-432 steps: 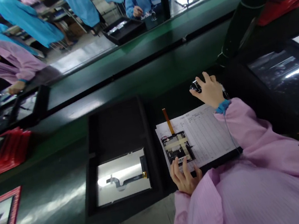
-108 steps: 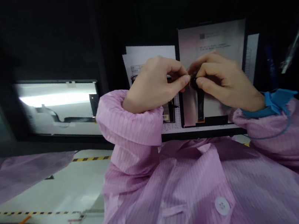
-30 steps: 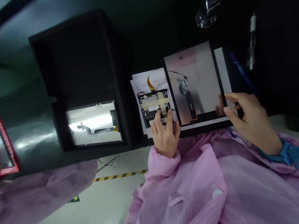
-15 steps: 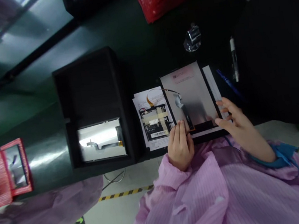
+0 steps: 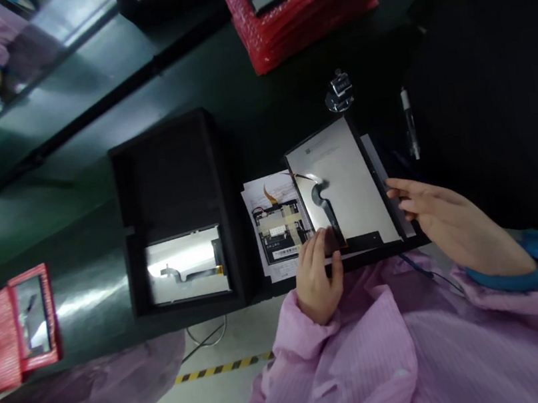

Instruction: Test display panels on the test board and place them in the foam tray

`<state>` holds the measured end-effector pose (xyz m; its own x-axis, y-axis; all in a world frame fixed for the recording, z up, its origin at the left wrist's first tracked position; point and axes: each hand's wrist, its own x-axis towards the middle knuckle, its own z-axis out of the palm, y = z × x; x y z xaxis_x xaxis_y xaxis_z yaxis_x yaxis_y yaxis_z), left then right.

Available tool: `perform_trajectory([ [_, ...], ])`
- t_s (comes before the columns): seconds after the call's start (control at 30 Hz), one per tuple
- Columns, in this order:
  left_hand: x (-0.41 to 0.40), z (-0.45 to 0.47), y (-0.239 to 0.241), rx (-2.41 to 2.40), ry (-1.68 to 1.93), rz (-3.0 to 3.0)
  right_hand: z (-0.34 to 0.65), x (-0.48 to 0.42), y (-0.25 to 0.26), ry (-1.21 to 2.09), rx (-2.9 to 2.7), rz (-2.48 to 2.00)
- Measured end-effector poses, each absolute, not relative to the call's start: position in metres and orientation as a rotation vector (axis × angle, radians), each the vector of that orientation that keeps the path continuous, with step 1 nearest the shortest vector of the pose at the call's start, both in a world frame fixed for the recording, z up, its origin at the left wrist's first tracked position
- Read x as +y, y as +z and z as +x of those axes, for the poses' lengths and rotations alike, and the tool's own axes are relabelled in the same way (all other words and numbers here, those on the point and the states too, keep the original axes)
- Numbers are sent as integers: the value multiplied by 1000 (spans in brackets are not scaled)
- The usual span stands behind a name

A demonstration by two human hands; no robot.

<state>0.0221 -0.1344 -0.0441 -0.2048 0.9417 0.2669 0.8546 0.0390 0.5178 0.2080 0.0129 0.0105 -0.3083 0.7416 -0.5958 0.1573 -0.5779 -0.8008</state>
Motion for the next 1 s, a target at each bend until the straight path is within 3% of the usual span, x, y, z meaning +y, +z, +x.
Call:
perform_trajectory([
  [0.27, -101, -12, 10, 1999, 1215, 1338, 158, -21, 54, 1551, -1960, -868],
  [0.37, -90, -15, 24, 2026, 1259, 1356, 140, -28, 48, 1634, -2017, -619],
  [0.63, -99, -33, 25, 2169, 987, 1447, 112, -54, -9, 1699, -1921, -879],
  [0.8, -101, -44, 18, 2199, 1148, 1237, 112, -56, -10, 1634, -1982, -392],
  [1.0, -113, -65, -7, 2304, 1131, 1266, 127, -33, -23, 1655, -1889, -953],
])
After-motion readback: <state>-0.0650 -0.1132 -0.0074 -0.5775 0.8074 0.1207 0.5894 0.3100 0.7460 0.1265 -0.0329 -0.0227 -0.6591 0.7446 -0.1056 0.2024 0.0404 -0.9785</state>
